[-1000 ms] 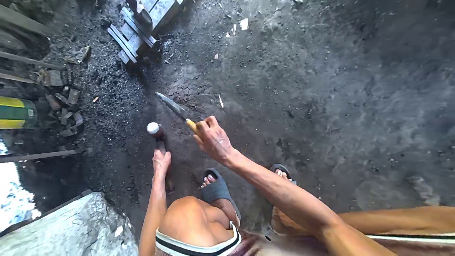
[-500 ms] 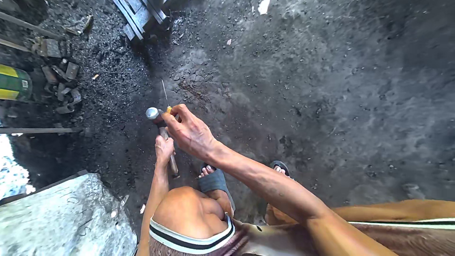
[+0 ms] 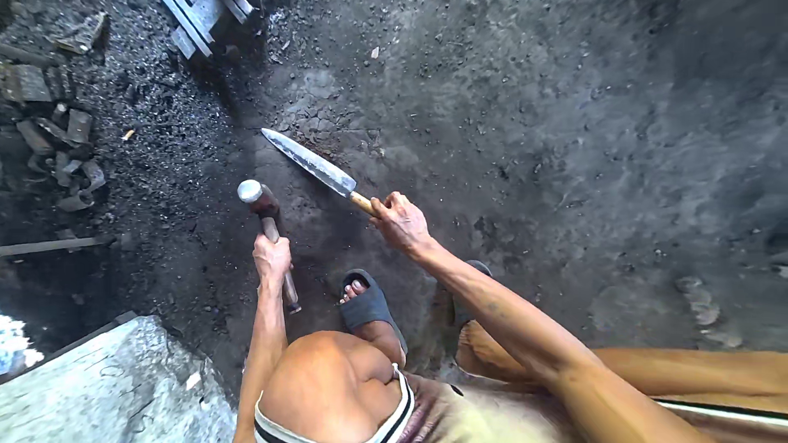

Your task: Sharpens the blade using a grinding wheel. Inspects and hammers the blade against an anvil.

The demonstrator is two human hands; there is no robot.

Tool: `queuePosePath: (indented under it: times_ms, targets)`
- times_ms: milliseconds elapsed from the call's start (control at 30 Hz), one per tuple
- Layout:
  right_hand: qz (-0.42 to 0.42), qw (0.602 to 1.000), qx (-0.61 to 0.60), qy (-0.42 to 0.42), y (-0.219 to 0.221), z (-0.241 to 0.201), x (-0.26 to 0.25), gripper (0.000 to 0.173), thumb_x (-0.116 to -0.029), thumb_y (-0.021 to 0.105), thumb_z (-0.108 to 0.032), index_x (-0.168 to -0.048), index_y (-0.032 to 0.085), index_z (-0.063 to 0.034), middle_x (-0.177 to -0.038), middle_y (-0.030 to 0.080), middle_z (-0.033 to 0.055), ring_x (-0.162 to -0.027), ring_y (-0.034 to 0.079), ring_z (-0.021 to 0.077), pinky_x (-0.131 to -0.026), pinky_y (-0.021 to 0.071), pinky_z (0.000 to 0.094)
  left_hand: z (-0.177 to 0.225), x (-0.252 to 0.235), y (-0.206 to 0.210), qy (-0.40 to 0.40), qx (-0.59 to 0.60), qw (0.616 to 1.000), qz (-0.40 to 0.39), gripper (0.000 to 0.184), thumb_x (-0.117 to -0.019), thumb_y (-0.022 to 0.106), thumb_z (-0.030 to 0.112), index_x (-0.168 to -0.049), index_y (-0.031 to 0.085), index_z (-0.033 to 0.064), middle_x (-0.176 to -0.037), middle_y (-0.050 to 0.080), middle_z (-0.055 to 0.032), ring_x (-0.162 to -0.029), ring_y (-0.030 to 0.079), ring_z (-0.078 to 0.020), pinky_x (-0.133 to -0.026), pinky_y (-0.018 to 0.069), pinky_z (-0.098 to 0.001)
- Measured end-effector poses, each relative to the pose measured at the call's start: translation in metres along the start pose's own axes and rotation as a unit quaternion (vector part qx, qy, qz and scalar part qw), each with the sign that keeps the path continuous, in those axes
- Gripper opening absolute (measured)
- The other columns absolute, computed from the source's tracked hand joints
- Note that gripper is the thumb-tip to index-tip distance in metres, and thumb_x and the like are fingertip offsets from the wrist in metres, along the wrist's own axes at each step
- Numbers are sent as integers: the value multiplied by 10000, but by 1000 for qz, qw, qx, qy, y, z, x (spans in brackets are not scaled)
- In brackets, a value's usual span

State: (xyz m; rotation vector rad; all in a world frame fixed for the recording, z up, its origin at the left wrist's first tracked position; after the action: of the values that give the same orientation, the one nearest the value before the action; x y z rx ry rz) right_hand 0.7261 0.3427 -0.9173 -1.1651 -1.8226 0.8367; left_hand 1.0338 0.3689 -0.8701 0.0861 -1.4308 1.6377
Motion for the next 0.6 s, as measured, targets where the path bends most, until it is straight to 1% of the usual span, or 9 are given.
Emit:
queuePosePath:
  times_ms: [33, 100, 200, 333, 400, 433, 467, 567, 600]
  targets:
    - [2, 1000, 4, 2, 10, 6, -2, 422, -995, 671, -379, -1358, 657, -163, -1158, 644, 213, -1043, 655, 397, -813, 575, 544, 4, 6, 1, 9, 6, 1000, -3, 314, -933, 659, 242, -1161, 569, 47, -726, 666, -120, -503, 659, -225, -474, 596, -420]
    - [11, 1000, 19, -4, 21, 13, -8, 406, -1016, 635, -375, -1359, 656, -158, -1161, 644, 225, -1082, 640, 417, -852, 555, 551, 11, 21, 8, 38, 34, 999, -12, 283, -941, 656, 236, -1138, 571, 52, -687, 651, -105, -477, 644, -219, -456, 587, -412]
    - [13, 999, 48, -12, 24, 19, -14, 401, -1042, 579, -394, -1353, 655, -152, -1151, 661, 228, -1096, 635, 428, -876, 538, 555, 28, 37, 17, 91, 56, 993, -39, 309, -951, 656, 246, -1193, 573, 72, -690, 656, -105, -475, 640, -229, -454, 589, -418]
    - [-2, 997, 68, -21, 22, 20, -19, 395, -1042, 587, -368, -1336, 657, -115, -1143, 659, 245, -1090, 643, 433, -841, 561, 541, 65, 57, 18, 152, 50, 984, -78, 308, -966, 638, 260, -1230, 577, 113, -707, 652, -120, -475, 626, -244, -451, 574, -427]
    - [-21, 997, 66, -27, 21, 22, -21, 401, -1042, 585, -369, -1338, 652, -106, -1148, 653, 248, -1102, 638, 430, -859, 563, 530, 95, 79, 5, 171, 19, 981, -93, 311, -992, 621, 258, -1260, 557, 114, -739, 652, -127, -496, 628, -249, -473, 578, -436]
    - [-30, 997, 62, -30, 21, 23, -23, 406, -1043, 582, -371, -1340, 649, -101, -1155, 652, 253, -1110, 637, 432, -875, 563, 530, 115, 101, -9, 175, -2, 979, -109, 320, -1018, 603, 260, -1297, 532, 122, -773, 648, -126, -528, 624, -246, -511, 576, -437]
    - [-36, 997, 59, -34, 21, 24, -24, 413, -1044, 581, -373, -1345, 646, -98, -1160, 652, 255, -1116, 635, 433, -887, 561, 530, 131, 118, -20, 188, -13, 976, -112, 329, -1027, 600, 262, -1317, 518, 129, -788, 643, -122, -539, 618, -242, -521, 571, -435]
    - [-34, 997, 50, -38, 22, 27, -24, 422, -1040, 593, -379, -1344, 649, -92, -1158, 652, 253, -1119, 635, 433, -898, 561, 526, 164, 146, -39, 247, -47, 965, -75, 358, -1031, 612, 262, -1343, 498, 127, -836, 645, -120, -566, 619, -234, -519, 566, -428]
    - [-32, 998, 46, -37, 22, 28, -25, 419, -1037, 597, -382, -1334, 655, -93, -1154, 653, 250, -1119, 635, 430, -898, 560, 524, 175, 154, -44, 255, -69, 962, -65, 368, -1037, 604, 254, -1357, 485, 116, -878, 651, -132, -619, 634, -249, -560, 568, -445]
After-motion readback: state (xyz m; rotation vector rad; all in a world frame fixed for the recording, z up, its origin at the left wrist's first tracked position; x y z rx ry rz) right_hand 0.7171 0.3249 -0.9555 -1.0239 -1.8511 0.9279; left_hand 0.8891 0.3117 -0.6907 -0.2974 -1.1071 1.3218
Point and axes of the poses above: each hand's wrist, its own x-axis away from the middle knuckle, its own y-axis out of the palm, z = x × y, the point moved 2 cm from there along -x, towards the middle knuckle
